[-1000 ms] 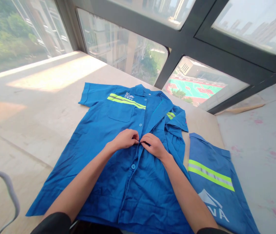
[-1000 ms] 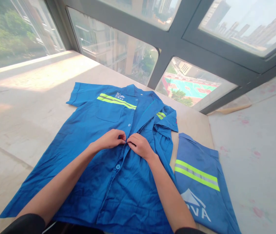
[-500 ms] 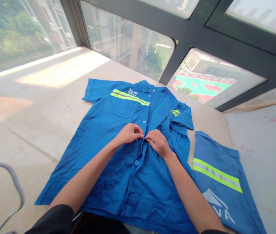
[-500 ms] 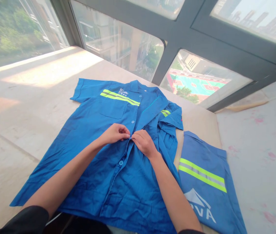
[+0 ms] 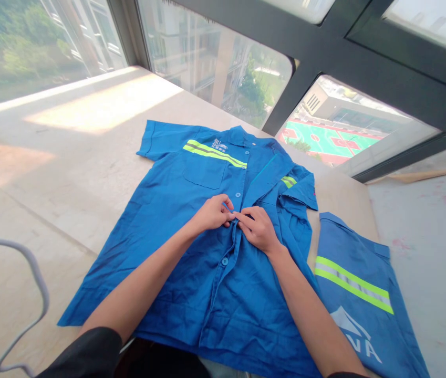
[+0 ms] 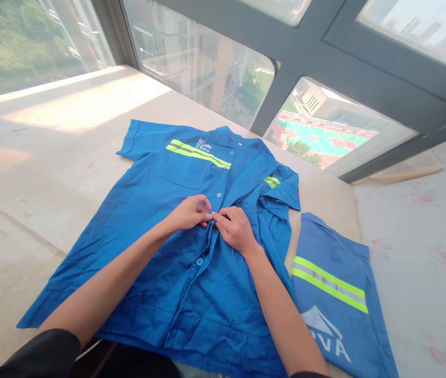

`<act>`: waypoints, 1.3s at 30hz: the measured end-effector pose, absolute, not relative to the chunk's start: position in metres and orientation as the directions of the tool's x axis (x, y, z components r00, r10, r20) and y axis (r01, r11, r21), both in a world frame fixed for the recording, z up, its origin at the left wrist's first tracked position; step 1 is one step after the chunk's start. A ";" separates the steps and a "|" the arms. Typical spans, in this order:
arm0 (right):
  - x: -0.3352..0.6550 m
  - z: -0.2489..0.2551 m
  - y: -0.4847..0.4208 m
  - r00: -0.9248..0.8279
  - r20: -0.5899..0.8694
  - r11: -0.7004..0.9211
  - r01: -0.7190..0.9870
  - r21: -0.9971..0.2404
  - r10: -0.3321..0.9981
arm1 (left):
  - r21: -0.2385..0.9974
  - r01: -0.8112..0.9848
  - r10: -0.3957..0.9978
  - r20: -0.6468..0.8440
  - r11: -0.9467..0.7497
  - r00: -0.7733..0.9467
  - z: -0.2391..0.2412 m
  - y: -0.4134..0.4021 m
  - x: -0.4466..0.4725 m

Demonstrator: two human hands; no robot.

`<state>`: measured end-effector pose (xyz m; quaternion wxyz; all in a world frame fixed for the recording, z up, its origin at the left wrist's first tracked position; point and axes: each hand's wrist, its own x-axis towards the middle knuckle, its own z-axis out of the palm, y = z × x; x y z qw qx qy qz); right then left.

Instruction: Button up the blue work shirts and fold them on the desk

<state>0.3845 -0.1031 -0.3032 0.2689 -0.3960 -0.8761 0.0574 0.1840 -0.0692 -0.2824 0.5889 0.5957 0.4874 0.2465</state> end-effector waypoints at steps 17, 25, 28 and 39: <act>0.377 -0.304 -0.097 -0.644 0.334 0.718 0.671 -0.186 0.688 | 0.778 0.612 0.863 -0.206 -0.141 0.461 -0.258 -0.080 0.181; 0.379 -0.305 -0.097 -0.641 0.367 0.726 0.664 -0.176 0.675 | 0.563 0.793 0.928 -0.112 -0.235 0.355 -0.249 -0.102 0.198; 0.379 -0.307 -0.096 -0.637 0.381 0.731 0.655 -0.189 0.670 | 0.629 0.754 0.935 -0.116 -0.191 0.334 -0.254 -0.103 0.198; 0.385 -0.314 -0.085 -0.584 0.432 0.726 0.532 -0.436 0.687 | 0.679 0.722 0.967 -0.069 -0.135 0.245 -0.263 -0.109 0.199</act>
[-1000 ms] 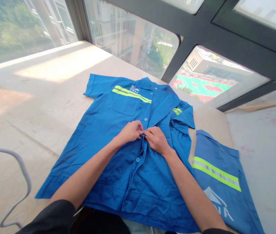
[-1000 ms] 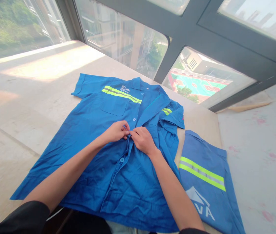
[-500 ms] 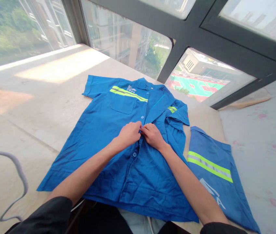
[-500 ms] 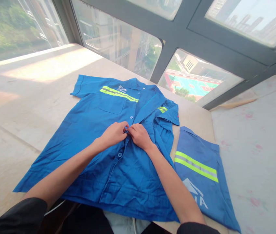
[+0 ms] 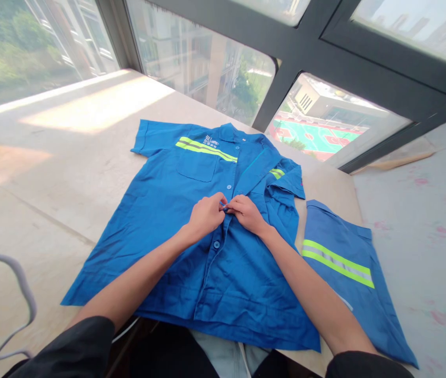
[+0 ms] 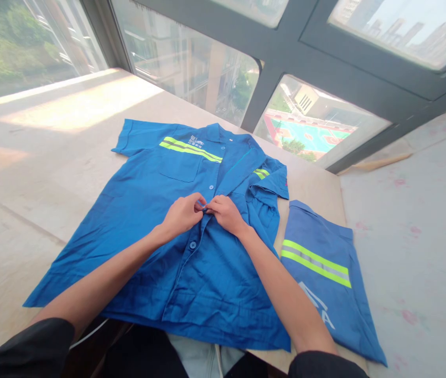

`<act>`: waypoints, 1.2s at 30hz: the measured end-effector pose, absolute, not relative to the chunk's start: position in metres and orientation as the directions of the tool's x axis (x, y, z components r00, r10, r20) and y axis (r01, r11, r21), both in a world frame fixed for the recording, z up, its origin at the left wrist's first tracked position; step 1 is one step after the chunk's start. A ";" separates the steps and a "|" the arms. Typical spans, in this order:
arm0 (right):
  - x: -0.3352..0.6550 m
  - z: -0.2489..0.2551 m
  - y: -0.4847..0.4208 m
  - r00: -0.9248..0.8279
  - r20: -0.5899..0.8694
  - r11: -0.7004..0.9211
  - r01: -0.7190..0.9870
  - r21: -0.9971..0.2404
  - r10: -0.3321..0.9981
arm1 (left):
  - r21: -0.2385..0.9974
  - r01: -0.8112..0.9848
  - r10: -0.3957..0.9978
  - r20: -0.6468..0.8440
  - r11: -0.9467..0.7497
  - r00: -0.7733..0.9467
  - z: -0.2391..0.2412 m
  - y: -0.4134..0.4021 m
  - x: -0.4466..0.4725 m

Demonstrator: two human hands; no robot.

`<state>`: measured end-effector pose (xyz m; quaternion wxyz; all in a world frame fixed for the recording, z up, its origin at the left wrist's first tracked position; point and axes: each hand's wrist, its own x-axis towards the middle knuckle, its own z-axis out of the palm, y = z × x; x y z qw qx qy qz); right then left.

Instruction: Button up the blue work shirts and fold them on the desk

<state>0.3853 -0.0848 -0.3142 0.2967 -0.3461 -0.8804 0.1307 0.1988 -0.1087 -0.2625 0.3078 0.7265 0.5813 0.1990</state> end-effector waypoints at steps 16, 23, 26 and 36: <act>0.389 -0.314 -0.082 -0.604 0.390 0.707 0.476 -0.523 0.695 | 0.612 0.735 0.947 0.074 -0.291 0.314 -0.273 -0.108 0.196; 0.385 -0.313 -0.084 -0.585 0.356 0.680 0.561 -0.472 0.729 | 0.753 0.620 0.952 0.028 -0.220 0.304 -0.271 -0.101 0.192; 0.383 -0.312 -0.084 -0.572 0.323 0.652 0.595 -0.470 0.754 | 0.783 0.588 0.954 0.019 -0.200 0.300 -0.274 -0.098 0.190; 0.378 -0.313 -0.076 -0.539 0.274 0.588 0.588 -0.555 0.797 | 0.798 0.571 0.956 0.026 -0.195 0.291 -0.277 -0.096 0.191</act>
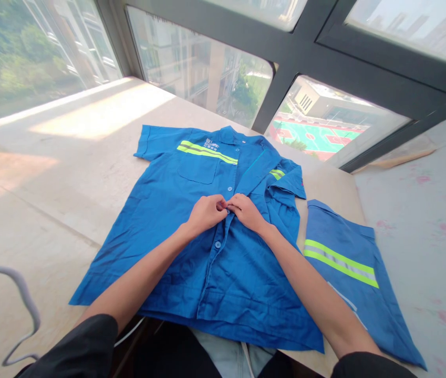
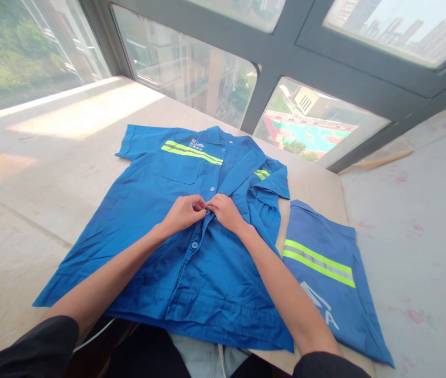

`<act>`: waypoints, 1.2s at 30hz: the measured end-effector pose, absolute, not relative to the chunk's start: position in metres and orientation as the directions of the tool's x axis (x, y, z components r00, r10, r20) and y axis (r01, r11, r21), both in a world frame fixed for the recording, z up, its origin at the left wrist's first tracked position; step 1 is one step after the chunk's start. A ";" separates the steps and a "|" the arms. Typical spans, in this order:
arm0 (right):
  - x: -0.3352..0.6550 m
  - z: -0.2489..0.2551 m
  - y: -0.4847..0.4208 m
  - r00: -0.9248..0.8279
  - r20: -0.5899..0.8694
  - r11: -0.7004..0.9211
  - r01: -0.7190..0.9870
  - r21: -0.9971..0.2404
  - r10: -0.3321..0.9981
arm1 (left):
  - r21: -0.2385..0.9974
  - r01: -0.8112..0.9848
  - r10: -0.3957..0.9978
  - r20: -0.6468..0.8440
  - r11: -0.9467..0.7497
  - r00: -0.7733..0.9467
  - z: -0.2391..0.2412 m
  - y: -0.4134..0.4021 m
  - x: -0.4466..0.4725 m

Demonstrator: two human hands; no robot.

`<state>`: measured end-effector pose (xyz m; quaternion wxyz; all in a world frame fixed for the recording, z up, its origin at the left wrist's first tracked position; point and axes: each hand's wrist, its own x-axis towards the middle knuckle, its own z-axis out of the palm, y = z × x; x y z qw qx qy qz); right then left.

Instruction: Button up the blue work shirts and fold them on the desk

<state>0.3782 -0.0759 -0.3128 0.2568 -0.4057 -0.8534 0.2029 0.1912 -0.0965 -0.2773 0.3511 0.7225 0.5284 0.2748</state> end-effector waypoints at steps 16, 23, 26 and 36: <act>0.366 -0.281 -0.122 -0.286 0.330 0.434 0.676 -0.596 0.900 | 0.939 0.343 0.959 -0.098 0.001 0.264 -0.285 -0.084 0.185; 0.353 -0.277 -0.127 -0.317 0.283 0.410 0.828 -0.383 0.905 | 0.945 0.326 0.950 -0.114 0.014 0.290 -0.286 -0.082 0.183; 0.352 -0.277 -0.126 -0.331 0.249 0.399 0.863 -0.312 0.910 | 0.940 0.342 0.949 -0.100 -0.009 0.299 -0.288 -0.082 0.182; 0.361 -0.286 -0.124 -0.432 0.227 0.475 0.859 -0.192 0.873 | 0.908 0.413 0.930 -0.092 -0.069 0.357 -0.287 -0.080 0.181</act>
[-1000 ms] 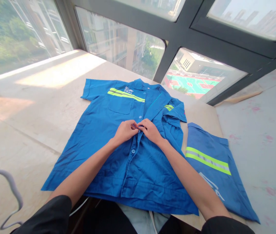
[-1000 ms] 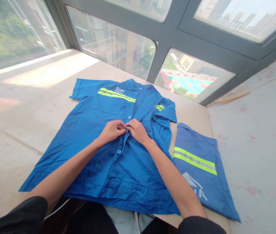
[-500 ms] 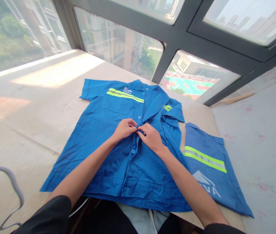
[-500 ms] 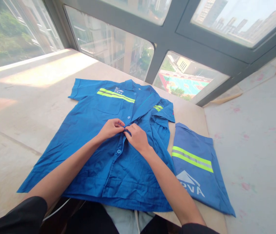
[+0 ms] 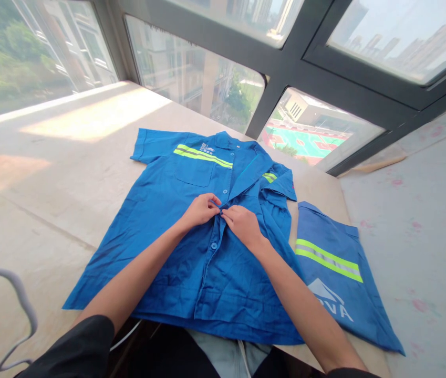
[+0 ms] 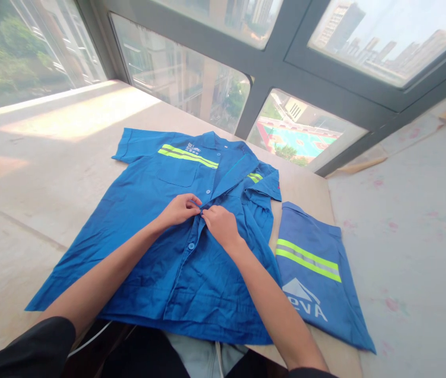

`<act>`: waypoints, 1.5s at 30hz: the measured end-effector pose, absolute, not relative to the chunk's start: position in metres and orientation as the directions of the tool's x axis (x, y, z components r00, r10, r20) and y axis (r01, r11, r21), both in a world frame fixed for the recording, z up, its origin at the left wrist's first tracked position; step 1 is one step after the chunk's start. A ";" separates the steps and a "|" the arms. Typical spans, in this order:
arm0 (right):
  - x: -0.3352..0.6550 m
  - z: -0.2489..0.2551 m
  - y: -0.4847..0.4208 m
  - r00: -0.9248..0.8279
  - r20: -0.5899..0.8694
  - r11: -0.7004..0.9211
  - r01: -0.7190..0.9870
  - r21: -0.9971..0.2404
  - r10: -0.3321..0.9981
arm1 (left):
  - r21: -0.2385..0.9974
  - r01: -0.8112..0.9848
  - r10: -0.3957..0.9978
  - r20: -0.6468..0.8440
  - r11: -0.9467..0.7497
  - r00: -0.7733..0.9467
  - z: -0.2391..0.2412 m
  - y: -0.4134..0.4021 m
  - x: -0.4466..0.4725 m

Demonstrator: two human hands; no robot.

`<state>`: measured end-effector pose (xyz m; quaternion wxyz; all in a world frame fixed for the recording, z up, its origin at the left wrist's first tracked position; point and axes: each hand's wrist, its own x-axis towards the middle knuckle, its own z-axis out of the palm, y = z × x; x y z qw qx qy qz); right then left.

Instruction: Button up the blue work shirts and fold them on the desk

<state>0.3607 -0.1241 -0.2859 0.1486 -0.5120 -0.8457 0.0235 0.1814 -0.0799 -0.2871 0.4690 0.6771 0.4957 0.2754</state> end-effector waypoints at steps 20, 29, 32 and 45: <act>0.365 -0.297 -0.121 -0.431 0.341 0.538 0.770 -0.344 0.835 | 0.732 0.629 0.918 -0.010 -0.264 0.397 -0.273 -0.087 0.182; 0.399 -0.292 -0.143 -0.296 0.304 0.404 0.819 -0.408 0.906 | 0.626 0.735 0.920 -0.068 -0.261 0.385 -0.266 -0.091 0.182; 0.414 -0.302 -0.155 -0.309 0.251 0.379 0.870 -0.315 0.918 | 0.451 0.836 0.934 -0.016 -0.311 0.356 -0.265 -0.098 0.184; 0.441 -0.317 -0.195 -0.383 0.047 0.386 0.919 -0.085 0.923 | 0.249 0.888 0.914 0.236 -0.385 0.330 -0.307 -0.095 0.178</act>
